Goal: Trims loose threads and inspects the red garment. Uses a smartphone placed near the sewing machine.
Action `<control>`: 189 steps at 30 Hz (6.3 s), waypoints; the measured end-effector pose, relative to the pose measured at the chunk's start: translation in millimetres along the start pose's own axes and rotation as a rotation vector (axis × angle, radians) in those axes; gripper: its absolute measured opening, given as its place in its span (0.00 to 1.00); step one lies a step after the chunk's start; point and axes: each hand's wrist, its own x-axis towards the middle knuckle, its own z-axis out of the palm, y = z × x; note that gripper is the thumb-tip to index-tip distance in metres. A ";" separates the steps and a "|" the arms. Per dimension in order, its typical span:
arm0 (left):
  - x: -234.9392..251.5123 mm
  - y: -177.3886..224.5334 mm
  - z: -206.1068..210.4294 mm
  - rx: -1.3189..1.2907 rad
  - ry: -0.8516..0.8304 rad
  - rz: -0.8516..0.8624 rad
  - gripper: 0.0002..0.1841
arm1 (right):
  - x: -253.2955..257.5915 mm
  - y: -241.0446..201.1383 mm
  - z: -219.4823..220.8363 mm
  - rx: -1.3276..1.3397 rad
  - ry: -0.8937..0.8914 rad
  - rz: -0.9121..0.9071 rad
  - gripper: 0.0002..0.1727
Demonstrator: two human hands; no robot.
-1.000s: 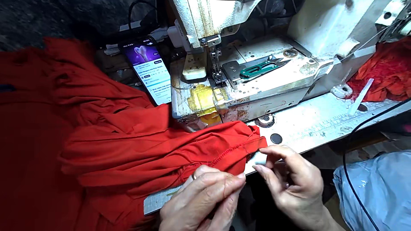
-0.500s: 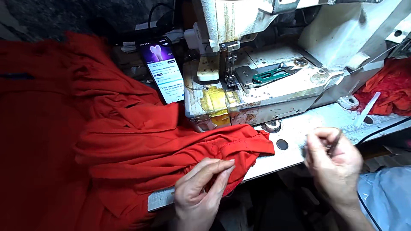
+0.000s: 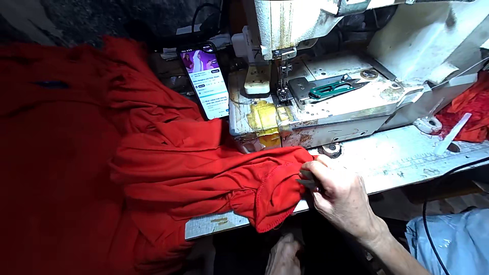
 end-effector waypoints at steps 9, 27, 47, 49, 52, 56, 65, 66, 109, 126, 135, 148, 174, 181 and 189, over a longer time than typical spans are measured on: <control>-51.0 89.4 -96.1 -0.105 0.612 0.438 0.08 | -11.7 17.1 -32.7 0.485 0.298 0.433 0.03; -35.3 65.6 -115.6 -0.092 0.965 0.268 0.07 | 2.3 -16.9 -22.9 0.817 0.014 0.391 0.07; -15.4 58.3 -126.4 -0.132 1.057 0.360 0.10 | -20.8 -56.1 -19.3 0.768 -0.058 0.516 0.04; -10.2 59.1 -122.4 -0.104 1.062 0.370 0.11 | -4.7 -58.9 -40.2 0.939 -0.093 0.660 0.05; -7.1 65.7 -148.2 -0.001 1.089 0.499 0.07 | 11.3 -54.4 -49.8 0.907 -0.054 0.400 0.06; -40.4 83.4 -204.8 0.337 1.258 0.683 0.05 | 31.5 -24.9 -65.2 0.417 0.247 -0.174 0.07; -17.3 49.8 -152.8 0.218 1.014 0.522 0.06 | -3.8 24.7 -31.1 0.164 0.073 -0.085 0.11; -16.5 45.1 -152.5 0.219 1.029 0.546 0.08 | -4.2 25.0 -30.7 0.180 0.098 -0.071 0.09; 31.5 86.9 -146.2 0.451 0.518 0.871 0.11 | -21.3 25.3 -18.3 0.162 0.087 0.064 0.05; -33.8 69.7 -190.7 -0.099 0.901 0.650 0.07 | -22.0 16.1 -30.0 0.351 0.155 0.191 0.11; -68.2 61.1 -144.9 0.013 0.792 0.448 0.05 | -28.4 -39.8 -20.0 0.570 0.048 0.045 0.07; -40.1 33.5 -130.0 0.164 1.063 0.450 0.08 | -59.3 -37.6 17.6 0.369 0.015 -0.088 0.08; -59.6 0.6 -27.4 -0.105 0.327 -0.029 0.25 | -108.5 -25.1 5.5 0.587 0.057 0.039 0.11; -56.5 53.2 -50.5 -0.921 0.603 0.145 0.09 | -83.6 -47.2 11.0 0.577 0.202 0.111 0.05; -22.9 78.3 -43.0 -0.951 0.914 0.005 0.06 | -95.4 -57.8 19.3 0.588 0.169 0.233 0.06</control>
